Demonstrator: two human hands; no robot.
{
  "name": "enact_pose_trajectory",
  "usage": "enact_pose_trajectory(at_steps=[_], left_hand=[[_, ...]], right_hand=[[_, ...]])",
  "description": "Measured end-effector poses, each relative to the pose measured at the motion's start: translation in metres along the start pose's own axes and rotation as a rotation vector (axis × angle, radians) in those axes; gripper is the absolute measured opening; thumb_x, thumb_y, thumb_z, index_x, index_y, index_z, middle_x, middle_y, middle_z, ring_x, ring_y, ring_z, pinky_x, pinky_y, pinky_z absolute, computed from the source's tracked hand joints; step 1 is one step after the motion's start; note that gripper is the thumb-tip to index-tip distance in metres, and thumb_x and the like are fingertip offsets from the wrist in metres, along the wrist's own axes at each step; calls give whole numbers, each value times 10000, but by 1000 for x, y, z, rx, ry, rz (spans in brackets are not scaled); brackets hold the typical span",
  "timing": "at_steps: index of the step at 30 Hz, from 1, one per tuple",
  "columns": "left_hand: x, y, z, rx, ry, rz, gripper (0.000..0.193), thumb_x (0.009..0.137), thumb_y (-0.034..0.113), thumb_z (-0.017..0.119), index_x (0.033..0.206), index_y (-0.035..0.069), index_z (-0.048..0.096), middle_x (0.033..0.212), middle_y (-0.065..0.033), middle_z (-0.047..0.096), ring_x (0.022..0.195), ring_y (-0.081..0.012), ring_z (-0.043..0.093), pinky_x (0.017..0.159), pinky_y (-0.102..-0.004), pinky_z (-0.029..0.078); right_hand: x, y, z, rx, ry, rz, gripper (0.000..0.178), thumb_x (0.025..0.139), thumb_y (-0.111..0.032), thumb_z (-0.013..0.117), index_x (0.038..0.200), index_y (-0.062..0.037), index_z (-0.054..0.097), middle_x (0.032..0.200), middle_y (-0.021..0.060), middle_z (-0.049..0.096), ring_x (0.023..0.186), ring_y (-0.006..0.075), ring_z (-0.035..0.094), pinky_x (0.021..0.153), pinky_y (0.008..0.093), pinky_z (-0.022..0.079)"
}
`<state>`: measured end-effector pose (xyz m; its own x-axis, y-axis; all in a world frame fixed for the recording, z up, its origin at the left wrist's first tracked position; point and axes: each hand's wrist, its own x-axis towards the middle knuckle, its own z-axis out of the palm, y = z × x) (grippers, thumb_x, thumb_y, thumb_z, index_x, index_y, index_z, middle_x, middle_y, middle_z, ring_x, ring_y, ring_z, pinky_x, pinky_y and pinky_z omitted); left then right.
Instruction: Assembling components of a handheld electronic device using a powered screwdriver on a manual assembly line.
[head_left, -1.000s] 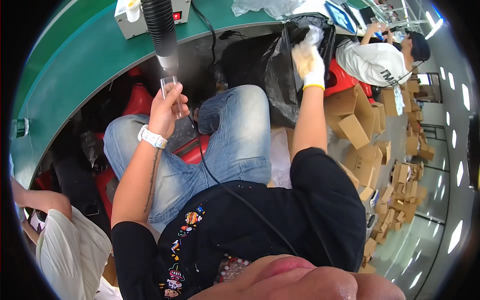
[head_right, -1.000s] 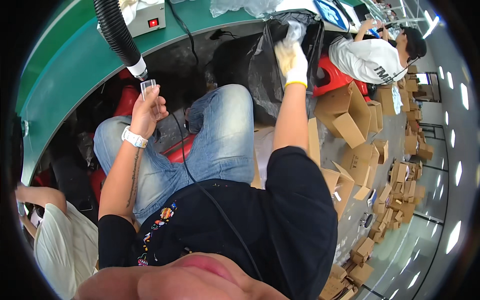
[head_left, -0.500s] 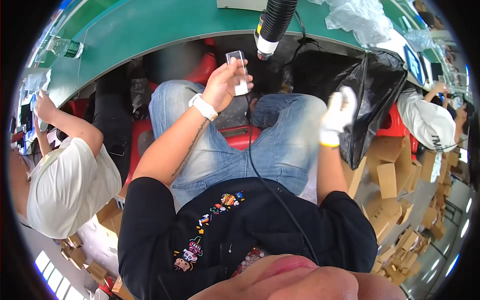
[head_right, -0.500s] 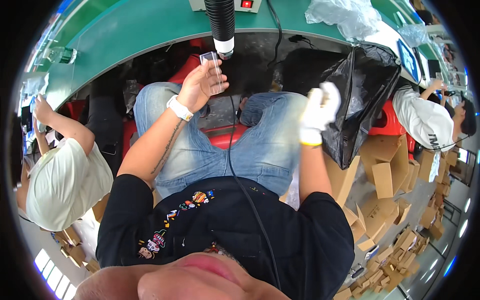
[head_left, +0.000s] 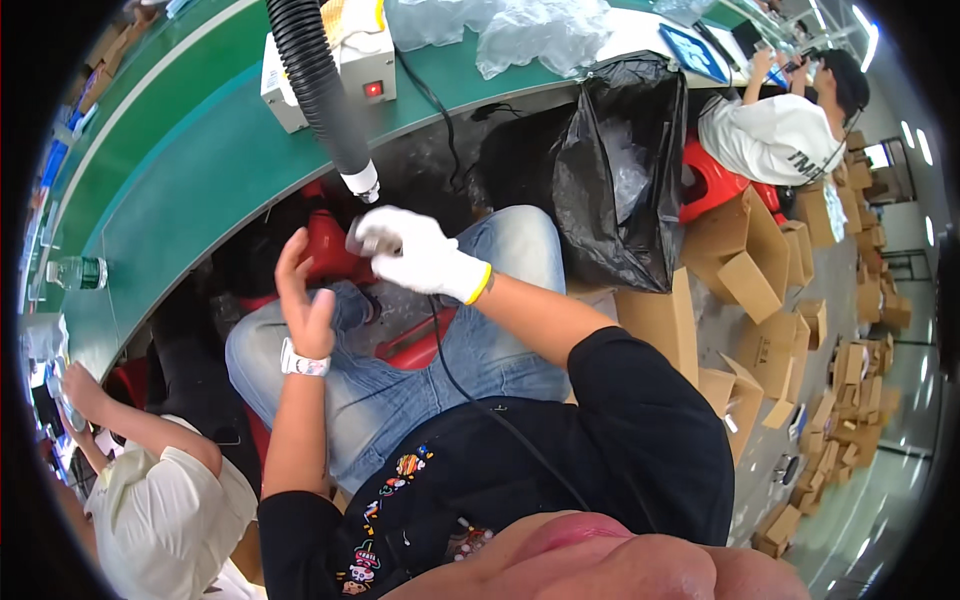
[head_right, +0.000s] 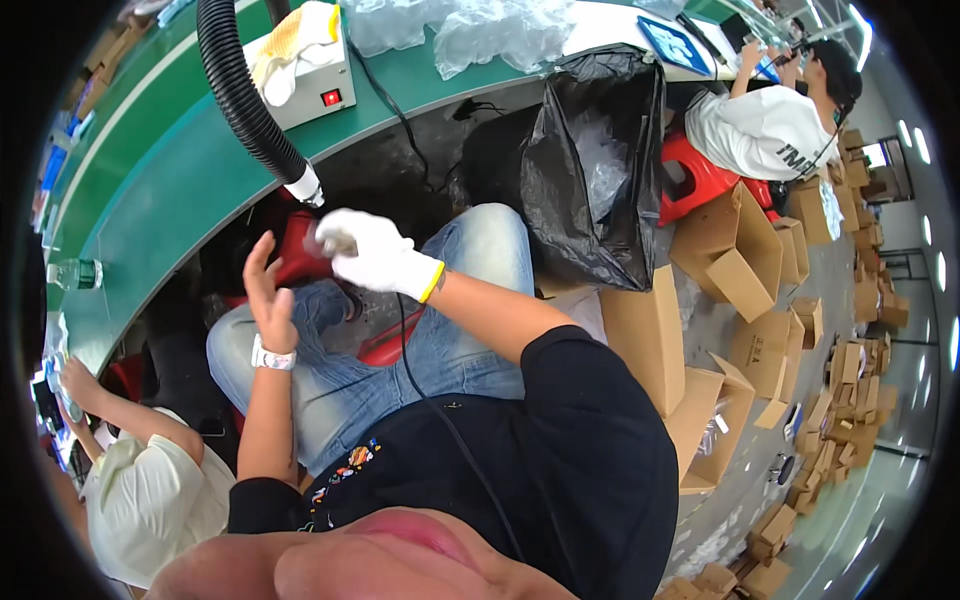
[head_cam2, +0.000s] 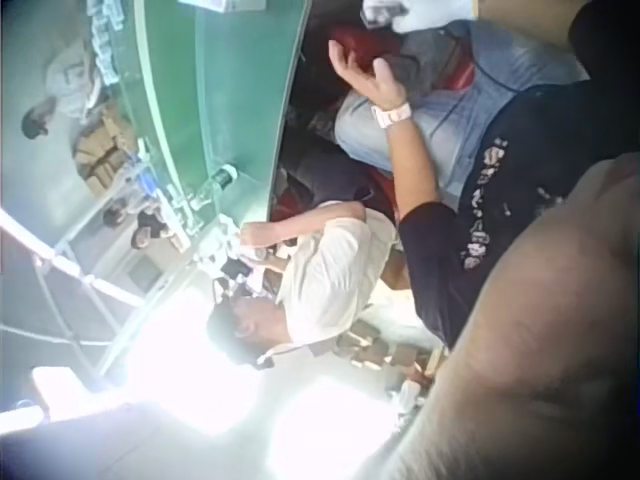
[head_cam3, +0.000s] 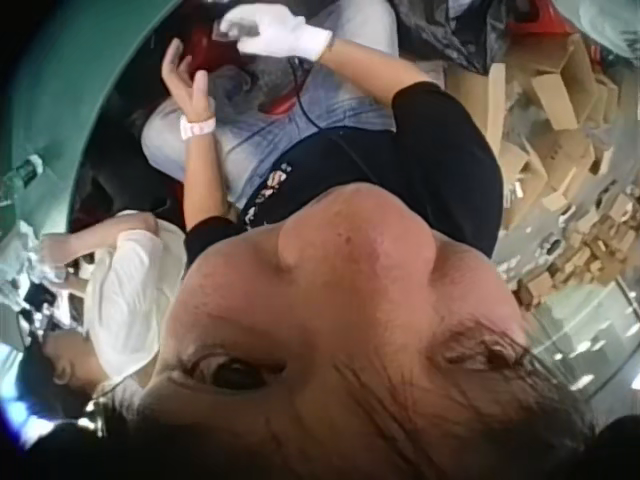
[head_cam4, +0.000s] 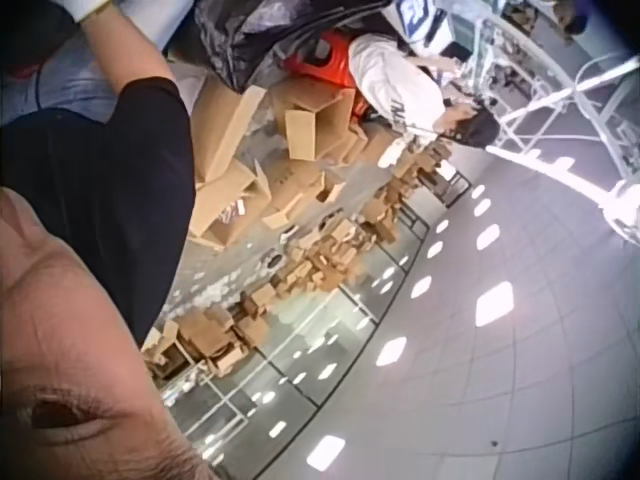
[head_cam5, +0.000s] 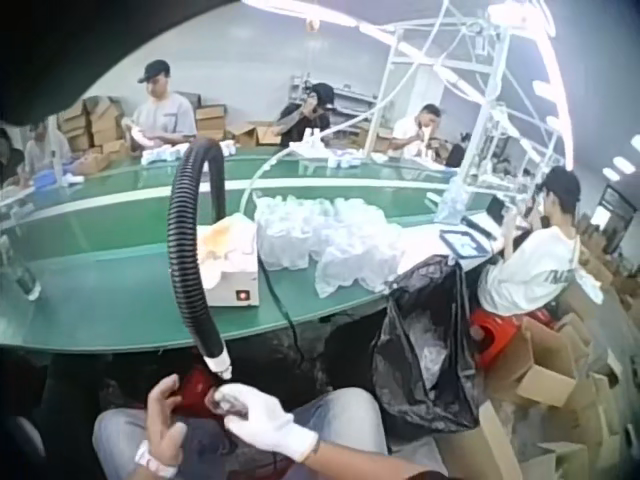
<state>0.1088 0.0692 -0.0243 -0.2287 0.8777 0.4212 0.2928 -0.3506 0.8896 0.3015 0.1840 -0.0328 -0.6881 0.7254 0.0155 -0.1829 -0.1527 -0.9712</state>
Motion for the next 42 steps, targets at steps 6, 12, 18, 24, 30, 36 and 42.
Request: enact_pose_trajectory(at_steps=[6,12,18,24,30,36,42], left_hand=[[-3,-20,-31,-56,313,-138,577,980,252,567,1493,24,433,1494,-162,510,1316,-259,532,1069,-402,435],[13,-16,-41,7,340,-14,515,993,161,564,1475,21,450,1434,-154,555,1275,-248,555,1054,-399,445],[86,13,-66,185,523,175,466,1003,139,594,1438,5,492,1416,-160,575,1294,-282,552,1072,-405,433],[184,-35,-156,1088,348,223,589,1004,356,643,1489,61,481,1534,-178,490,1404,-400,466,1138,-503,386],[212,-75,-152,1465,222,-478,689,981,604,515,1554,230,437,1625,-145,392,1494,-371,358,1153,-673,289],[213,-77,-148,1447,245,-507,721,982,647,460,1585,258,393,1659,-121,351,1515,-364,334,1147,-723,245],[213,-61,-137,1449,129,-647,749,992,636,445,1620,243,335,1693,-115,288,1556,-354,263,1207,-652,212]], right_hand=[[4,-29,-4,-407,10,-183,366,770,-14,787,1117,-60,680,988,36,697,872,128,676,804,302,566],[18,-13,-10,47,168,-104,379,787,-35,793,1142,-50,662,962,46,693,808,137,670,738,302,568],[20,33,-124,-287,539,-12,302,817,-104,777,1089,-35,665,931,96,717,827,216,722,732,363,581],[6,68,-117,-1067,-114,308,430,777,-398,757,1050,-68,724,1018,182,740,984,345,715,893,425,552],[25,77,-123,-850,-7,407,432,770,-299,787,1105,-42,696,1082,185,741,1048,323,712,925,405,547],[38,96,-135,-806,105,354,453,763,-223,803,1147,-28,661,1036,178,733,910,300,726,819,394,576],[51,84,-117,-762,58,406,453,772,-234,807,1139,-22,648,900,131,700,723,231,702,626,359,577]])
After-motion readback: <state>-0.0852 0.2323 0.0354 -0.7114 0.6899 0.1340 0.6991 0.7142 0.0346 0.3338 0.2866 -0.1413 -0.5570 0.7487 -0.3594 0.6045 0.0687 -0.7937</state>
